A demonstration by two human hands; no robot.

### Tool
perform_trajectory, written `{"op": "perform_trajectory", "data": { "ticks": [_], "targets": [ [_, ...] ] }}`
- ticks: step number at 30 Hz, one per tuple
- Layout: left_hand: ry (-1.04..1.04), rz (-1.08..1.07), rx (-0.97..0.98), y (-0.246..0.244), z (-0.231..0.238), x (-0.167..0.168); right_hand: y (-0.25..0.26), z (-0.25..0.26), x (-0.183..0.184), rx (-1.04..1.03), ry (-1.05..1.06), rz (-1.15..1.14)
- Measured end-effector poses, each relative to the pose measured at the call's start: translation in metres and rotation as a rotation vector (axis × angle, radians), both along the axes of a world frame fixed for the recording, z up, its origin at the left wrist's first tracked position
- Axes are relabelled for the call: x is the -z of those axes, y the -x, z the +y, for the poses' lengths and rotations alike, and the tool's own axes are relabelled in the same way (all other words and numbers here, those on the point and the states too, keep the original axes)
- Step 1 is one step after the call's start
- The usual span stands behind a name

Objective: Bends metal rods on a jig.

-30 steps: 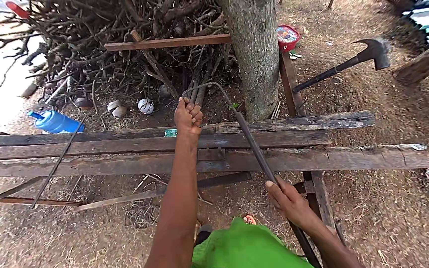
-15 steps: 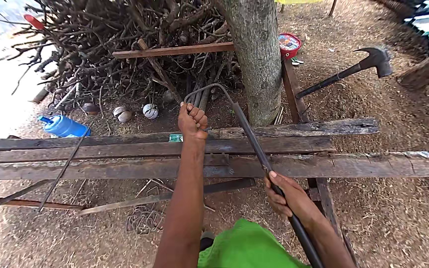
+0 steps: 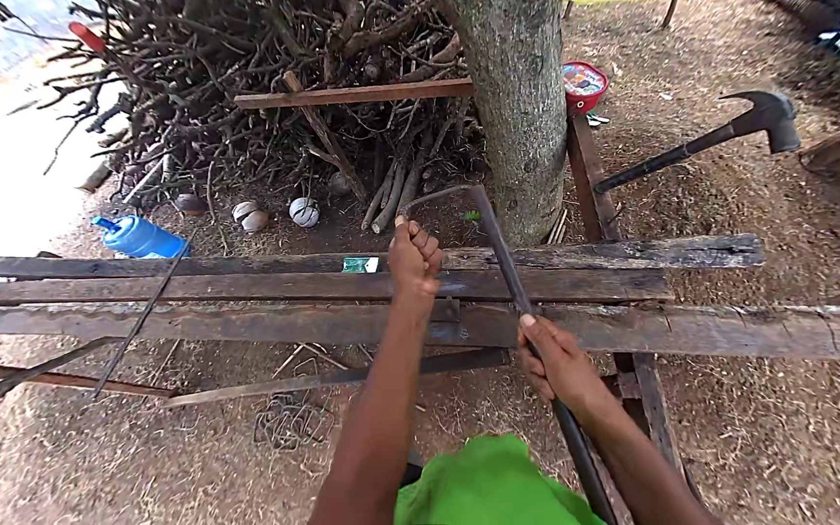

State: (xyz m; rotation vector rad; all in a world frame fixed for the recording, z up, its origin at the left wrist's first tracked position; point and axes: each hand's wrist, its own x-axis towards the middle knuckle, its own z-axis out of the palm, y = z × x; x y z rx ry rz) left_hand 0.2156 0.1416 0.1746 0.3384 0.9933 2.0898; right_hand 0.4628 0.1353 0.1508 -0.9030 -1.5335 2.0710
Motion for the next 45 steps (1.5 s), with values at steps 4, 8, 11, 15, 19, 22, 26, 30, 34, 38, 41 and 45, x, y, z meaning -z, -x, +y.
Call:
{"op": "perform_trajectory", "data": {
  "ticks": [4,8,11,15,19,22,26,30,34,38,41,45],
  "targets": [
    [0.031,0.020,-0.024,0.025,-0.016,-0.005,-0.005,0.008,-0.002,-0.126,-0.070,-0.052],
    [-0.037,0.017,-0.149,0.063,-0.030,-0.030,-0.024,0.003,0.010,-0.258,-0.033,-0.109],
    [-0.001,-0.016,-0.213,0.063,-0.036,-0.020,-0.024,-0.008,0.016,-0.251,0.033,-0.068],
    [0.010,-0.039,-0.295,0.058,-0.036,-0.006,-0.013,-0.020,0.019,-0.234,0.121,-0.046],
    [-0.003,-0.044,-0.330,0.055,-0.032,-0.007,-0.007,-0.027,0.015,-0.210,0.153,-0.030],
    [-0.013,-0.057,-0.372,0.057,-0.029,-0.001,0.002,-0.030,0.014,-0.222,0.139,-0.029],
    [0.007,-0.039,-0.398,0.061,-0.032,0.006,0.008,-0.035,0.030,-0.223,0.151,-0.047],
    [0.164,-0.019,-0.286,0.065,-0.062,0.024,-0.018,-0.029,0.057,-0.246,-0.135,-0.226],
    [0.280,0.121,-0.287,0.045,-0.090,0.063,-0.057,0.002,0.078,-0.272,-0.767,-0.635],
    [0.534,0.347,-0.152,0.024,-0.127,0.092,-0.094,0.024,0.080,-0.306,-0.971,-0.869],
    [0.713,0.417,0.003,0.010,-0.145,0.113,-0.121,0.039,0.085,-0.334,-1.075,-0.928],
    [0.731,0.295,0.030,-0.019,-0.147,0.140,-0.144,0.060,0.090,-0.382,-1.179,-0.961]
  ]
}}
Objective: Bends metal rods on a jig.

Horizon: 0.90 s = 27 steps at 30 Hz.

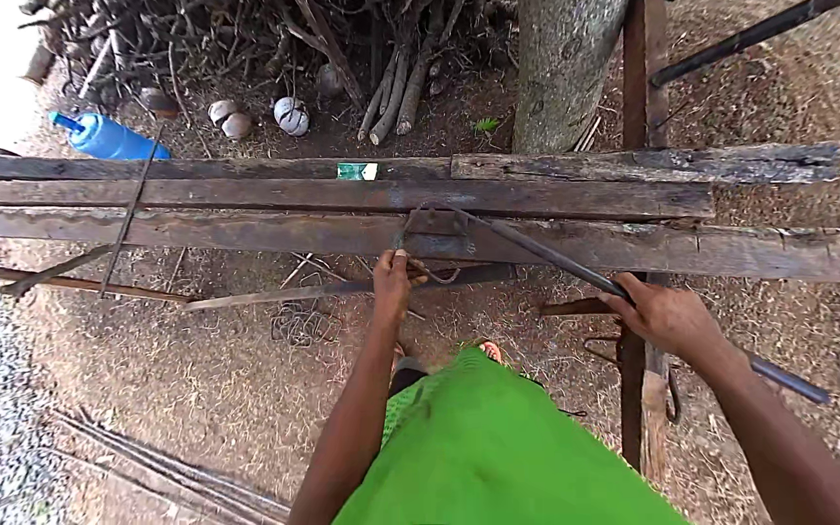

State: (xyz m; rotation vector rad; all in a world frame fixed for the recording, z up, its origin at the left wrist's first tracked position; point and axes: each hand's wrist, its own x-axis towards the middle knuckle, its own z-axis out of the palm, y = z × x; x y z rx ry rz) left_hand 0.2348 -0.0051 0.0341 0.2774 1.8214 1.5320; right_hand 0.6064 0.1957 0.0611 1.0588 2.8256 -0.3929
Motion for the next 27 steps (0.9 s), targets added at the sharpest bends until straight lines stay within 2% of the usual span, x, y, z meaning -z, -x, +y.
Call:
{"op": "perform_trajectory", "data": {
  "ticks": [6,11,14,20,22,24,25,27],
  "targets": [
    [-0.100,-0.076,-0.120,-0.030,-0.012,0.028,-0.003,0.031,0.001,-0.083,-0.076,0.041],
    [-0.178,-0.077,-0.242,-0.034,-0.015,0.022,0.016,0.048,-0.009,-0.158,-0.137,0.100],
    [-0.160,-0.092,-0.266,-0.027,-0.013,0.017,0.028,0.054,-0.013,-0.154,-0.099,0.078],
    [-0.040,-0.159,-0.219,-0.014,-0.011,0.037,0.045,0.073,0.004,-0.132,-0.073,-0.037],
    [0.200,0.037,-0.021,-0.003,-0.017,0.035,0.046,0.079,0.008,-0.107,-0.029,-0.035],
    [0.521,0.408,0.181,0.013,-0.025,0.022,0.047,0.084,0.013,-0.093,0.012,-0.011],
    [0.583,0.591,0.220,0.019,-0.029,0.016,0.046,0.086,0.015,-0.093,0.020,0.003],
    [0.538,0.872,0.330,0.036,-0.033,0.010,0.046,0.088,0.020,-0.094,0.039,0.028]
  ]
}}
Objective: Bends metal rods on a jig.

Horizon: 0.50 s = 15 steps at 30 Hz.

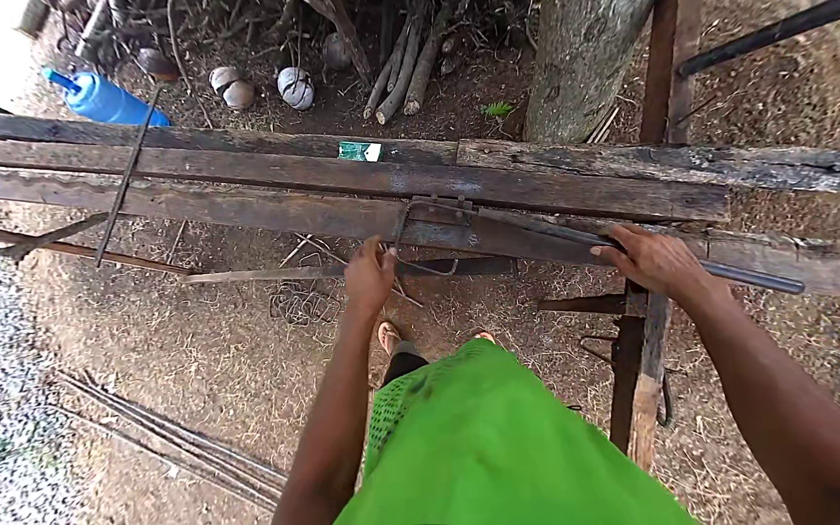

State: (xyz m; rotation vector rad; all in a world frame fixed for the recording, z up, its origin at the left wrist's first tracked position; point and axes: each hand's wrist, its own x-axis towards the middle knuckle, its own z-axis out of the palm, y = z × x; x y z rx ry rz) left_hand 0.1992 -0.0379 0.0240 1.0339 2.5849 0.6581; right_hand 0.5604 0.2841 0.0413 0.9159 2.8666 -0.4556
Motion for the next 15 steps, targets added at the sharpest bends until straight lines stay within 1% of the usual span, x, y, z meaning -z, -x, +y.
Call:
{"op": "perform_trajectory", "data": {
  "ticks": [2,4,6,8,12,15],
  "targets": [
    [-0.004,0.100,0.263,0.017,0.006,0.000,-0.001,0.002,0.006,-0.012,0.011,0.022],
    [0.059,0.198,0.416,0.029,0.014,0.009,-0.003,0.004,0.009,-0.013,0.027,0.026],
    [0.110,0.253,0.455,0.040,0.019,0.017,-0.005,0.005,0.007,-0.003,0.025,0.042],
    [0.115,0.249,0.477,0.046,0.023,0.022,-0.011,0.005,0.006,0.003,0.015,0.067],
    [0.013,0.192,0.515,0.056,0.017,0.026,-0.020,-0.008,-0.007,-0.008,0.017,0.128],
    [-0.058,0.095,0.512,0.059,0.011,0.023,-0.026,-0.031,-0.015,0.055,0.041,0.154]
  ]
}}
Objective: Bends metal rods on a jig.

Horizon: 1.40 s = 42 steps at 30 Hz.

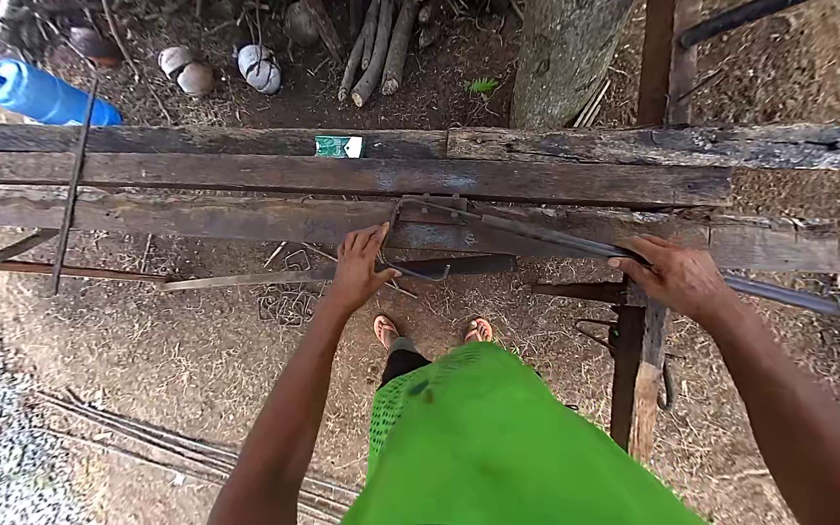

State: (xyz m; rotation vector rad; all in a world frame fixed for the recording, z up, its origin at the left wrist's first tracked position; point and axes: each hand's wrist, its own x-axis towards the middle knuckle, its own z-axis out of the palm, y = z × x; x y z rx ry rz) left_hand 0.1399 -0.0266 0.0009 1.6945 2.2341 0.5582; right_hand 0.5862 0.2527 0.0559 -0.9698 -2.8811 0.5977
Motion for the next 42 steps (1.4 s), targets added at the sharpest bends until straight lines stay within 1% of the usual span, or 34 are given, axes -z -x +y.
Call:
{"op": "perform_trajectory", "data": {
  "ticks": [3,6,7,8,11,12,14,16,18,20,22,24,27,30,32,34,36,39,42],
  "targets": [
    [-0.019,-0.224,-0.047,-0.009,-0.002,-0.007,-0.002,-0.022,0.005,0.102,0.018,0.020],
    [-0.057,-0.598,-0.199,-0.019,-0.007,-0.011,-0.001,-0.027,0.004,0.139,0.001,0.028],
    [-0.084,-0.695,-0.254,-0.020,-0.007,-0.009,-0.001,-0.023,0.004,0.133,0.000,0.029],
    [-0.110,-0.748,-0.313,-0.021,-0.005,-0.007,0.000,-0.018,0.003,0.120,0.006,0.027],
    [-0.183,-0.774,-0.520,-0.027,0.009,0.002,0.005,-0.004,-0.001,0.094,-0.002,0.029],
    [-0.197,-0.781,-0.553,-0.027,0.014,-0.001,0.008,0.000,-0.003,0.084,-0.023,0.040],
    [-0.223,-0.789,-0.575,-0.026,0.014,-0.015,0.013,0.003,-0.010,0.056,-0.080,0.064],
    [-0.252,-0.723,-0.559,-0.023,0.012,-0.034,0.015,-0.003,-0.020,0.050,-0.112,0.084],
    [-0.273,-0.632,-0.515,-0.022,0.010,-0.049,0.011,-0.020,-0.025,0.079,-0.077,0.108],
    [-0.265,-0.535,-0.436,-0.018,0.011,-0.057,0.003,-0.043,-0.020,0.133,-0.031,0.139],
    [-0.210,-0.412,-0.332,-0.011,0.019,-0.062,-0.006,-0.075,-0.005,0.228,0.043,0.138],
    [-0.194,-0.300,-0.226,0.000,0.036,-0.060,-0.008,-0.113,0.013,0.342,0.121,0.111],
    [-0.154,-0.238,-0.083,0.017,0.057,-0.053,0.002,-0.180,0.039,0.510,0.185,0.101],
    [-0.158,-0.285,0.097,0.034,0.062,-0.050,0.026,-0.257,0.052,0.708,0.221,0.181],
    [-0.153,-0.322,0.237,0.043,0.064,-0.048,0.046,-0.303,0.055,0.828,0.197,0.204],
    [-0.128,-0.333,0.337,0.049,0.080,-0.042,0.066,-0.341,0.060,0.927,0.202,0.202],
    [-0.089,-0.304,0.429,0.054,0.095,-0.036,0.092,-0.371,0.060,1.020,0.236,0.177],
    [-0.058,-0.273,0.522,0.063,0.107,-0.032,0.131,-0.402,0.053,1.150,0.270,0.164],
    [-0.026,-0.281,0.574,0.077,0.113,-0.041,0.164,-0.419,0.039,1.219,0.298,0.160]
  ]
}}
